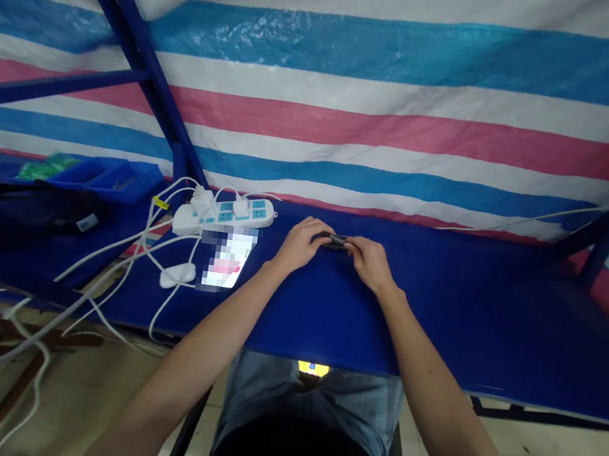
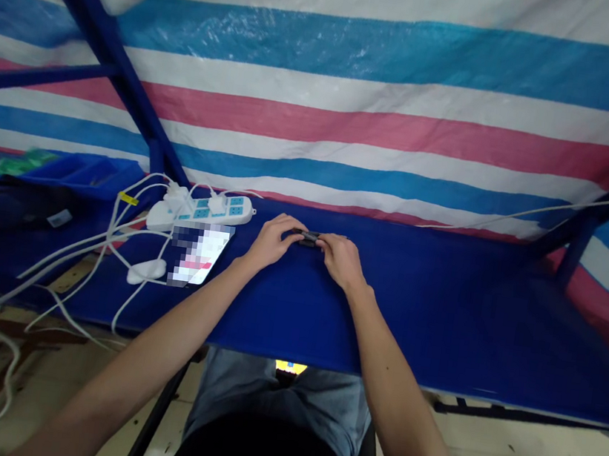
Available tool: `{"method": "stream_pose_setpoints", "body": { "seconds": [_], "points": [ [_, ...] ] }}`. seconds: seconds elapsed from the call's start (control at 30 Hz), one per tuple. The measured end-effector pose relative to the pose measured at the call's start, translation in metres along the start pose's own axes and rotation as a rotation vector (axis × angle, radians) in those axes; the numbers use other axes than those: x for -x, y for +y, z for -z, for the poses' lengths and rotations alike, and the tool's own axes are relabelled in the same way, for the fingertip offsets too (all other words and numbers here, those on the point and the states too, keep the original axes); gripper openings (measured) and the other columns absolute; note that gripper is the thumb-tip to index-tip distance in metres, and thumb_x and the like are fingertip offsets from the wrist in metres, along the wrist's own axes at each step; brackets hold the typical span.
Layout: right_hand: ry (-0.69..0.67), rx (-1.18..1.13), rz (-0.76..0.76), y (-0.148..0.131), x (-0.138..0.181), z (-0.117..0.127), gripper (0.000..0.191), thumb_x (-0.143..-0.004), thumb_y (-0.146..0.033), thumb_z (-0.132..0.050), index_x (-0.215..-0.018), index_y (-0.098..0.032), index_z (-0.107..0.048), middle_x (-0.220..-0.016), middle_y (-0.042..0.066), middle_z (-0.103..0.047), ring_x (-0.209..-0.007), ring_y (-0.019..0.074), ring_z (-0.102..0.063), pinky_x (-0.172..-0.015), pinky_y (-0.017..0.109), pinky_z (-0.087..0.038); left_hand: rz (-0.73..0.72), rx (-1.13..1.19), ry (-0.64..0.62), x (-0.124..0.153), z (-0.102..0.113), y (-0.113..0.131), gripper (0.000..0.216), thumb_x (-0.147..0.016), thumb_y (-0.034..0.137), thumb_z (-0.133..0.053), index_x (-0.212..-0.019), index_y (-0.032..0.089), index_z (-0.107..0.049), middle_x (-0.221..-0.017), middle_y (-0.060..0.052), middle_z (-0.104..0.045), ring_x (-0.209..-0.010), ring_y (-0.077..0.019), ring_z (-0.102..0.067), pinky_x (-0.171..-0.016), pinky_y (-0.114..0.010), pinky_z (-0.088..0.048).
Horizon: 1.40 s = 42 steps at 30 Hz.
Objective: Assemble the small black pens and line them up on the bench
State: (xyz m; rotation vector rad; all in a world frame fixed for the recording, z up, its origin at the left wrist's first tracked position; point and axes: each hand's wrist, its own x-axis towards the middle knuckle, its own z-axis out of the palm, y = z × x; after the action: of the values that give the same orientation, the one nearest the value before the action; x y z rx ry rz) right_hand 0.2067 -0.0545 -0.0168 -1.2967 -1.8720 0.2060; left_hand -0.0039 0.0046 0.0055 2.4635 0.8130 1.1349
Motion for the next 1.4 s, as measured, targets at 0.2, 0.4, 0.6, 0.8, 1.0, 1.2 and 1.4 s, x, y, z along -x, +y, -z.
{"method": "stream_pose_setpoints", "body": {
  "seconds": [0.2, 0.4, 0.6, 0.8, 1.0, 1.2, 1.4],
  "points": [
    [0.135, 0.031, -0.014, 0.000, -0.002, 0.002, 0.007, -0.094, -0.026, -0.063, -0.096, -0.022, -0.069, -0.094, 0.008, -0.072, -0.090, 0.0255, -0.064, -0.081, 0.037, -0.048, 0.080, -0.032, -0.057, 0.001, 0.001, 0.005, 0.025, -0.102, 0.034, -0.062, -0.123, 0.024, -0.070, -0.114, -0.004, -0.075, -0.107, -0.0223, -0.064, -0.101, -0.039, -0.049],
    [0.035, 0.070, -0.054, 0.002, -0.001, 0.002, 0.014, -0.098, -0.025, -0.058, -0.098, -0.023, -0.072, -0.097, 0.008, -0.074, -0.092, 0.0257, -0.065, -0.082, 0.037, -0.047, 0.080, -0.072, -0.066, 0.000, 0.001, -0.005, 0.022, -0.104, 0.029, -0.058, -0.095, 0.023, -0.077, -0.095, -0.003, -0.078, -0.095, -0.0218, -0.067, -0.092, -0.038, -0.051],
    [0.027, 0.072, -0.054, 0.003, 0.000, 0.002, 0.012, -0.097, -0.025, -0.061, -0.099, -0.023, -0.073, -0.097, 0.008, -0.074, -0.094, 0.0258, -0.065, -0.082, 0.036, -0.047, 0.057, -0.017, -0.042, 0.001, 0.000, -0.002, 0.038, -0.097, 0.036, -0.071, -0.133, 0.027, -0.067, -0.122, -0.004, -0.075, -0.110, -0.0216, -0.067, -0.103, -0.039, -0.049],
    [0.067, 0.079, -0.034, -0.001, -0.001, 0.002, 0.011, -0.096, -0.026, -0.063, -0.095, -0.022, -0.073, -0.094, 0.008, -0.074, -0.090, 0.0249, -0.066, -0.080, 0.036, -0.048, 0.053, -0.144, -0.161, 0.000, -0.002, -0.007, 0.025, -0.106, 0.029, -0.055, -0.101, 0.024, -0.079, -0.099, -0.002, -0.079, -0.094, -0.0216, -0.069, -0.092, -0.039, -0.048],
    [0.032, 0.090, -0.192, -0.005, -0.001, 0.008, 0.017, -0.094, -0.037, -0.067, -0.089, -0.025, -0.079, -0.091, 0.005, -0.078, -0.083, 0.0242, -0.069, -0.075, 0.035, -0.047, 0.002, -0.178, -0.116, 0.000, -0.001, -0.007, 0.013, -0.099, 0.030, -0.068, -0.101, 0.025, -0.080, -0.096, -0.003, -0.080, -0.092, -0.0220, -0.070, -0.092, -0.040, -0.048],
    [0.269, -0.578, -0.432, -0.007, -0.008, 0.019, 0.055, -0.088, -0.074, -0.059, -0.088, -0.022, -0.075, -0.067, 0.004, -0.068, -0.059, 0.0195, -0.059, -0.062, 0.034, -0.046, 0.100, -0.091, 0.059, 0.000, 0.005, -0.003, 0.018, -0.103, 0.035, -0.062, -0.103, 0.024, -0.077, -0.103, -0.003, -0.079, -0.097, -0.0212, -0.070, -0.094, -0.039, -0.049],
    [0.038, -1.099, -0.504, -0.007, -0.011, 0.026, 0.060, -0.098, -0.073, -0.034, -0.098, -0.023, -0.067, -0.064, 0.001, -0.056, -0.051, 0.0163, -0.046, -0.056, 0.034, -0.043, 0.100, -0.028, 0.053, 0.000, 0.005, -0.005, 0.020, -0.103, 0.035, -0.059, -0.103, 0.022, -0.074, -0.102, -0.005, -0.076, -0.100, -0.0218, -0.069, -0.094, -0.038, -0.053]
  ]
}}
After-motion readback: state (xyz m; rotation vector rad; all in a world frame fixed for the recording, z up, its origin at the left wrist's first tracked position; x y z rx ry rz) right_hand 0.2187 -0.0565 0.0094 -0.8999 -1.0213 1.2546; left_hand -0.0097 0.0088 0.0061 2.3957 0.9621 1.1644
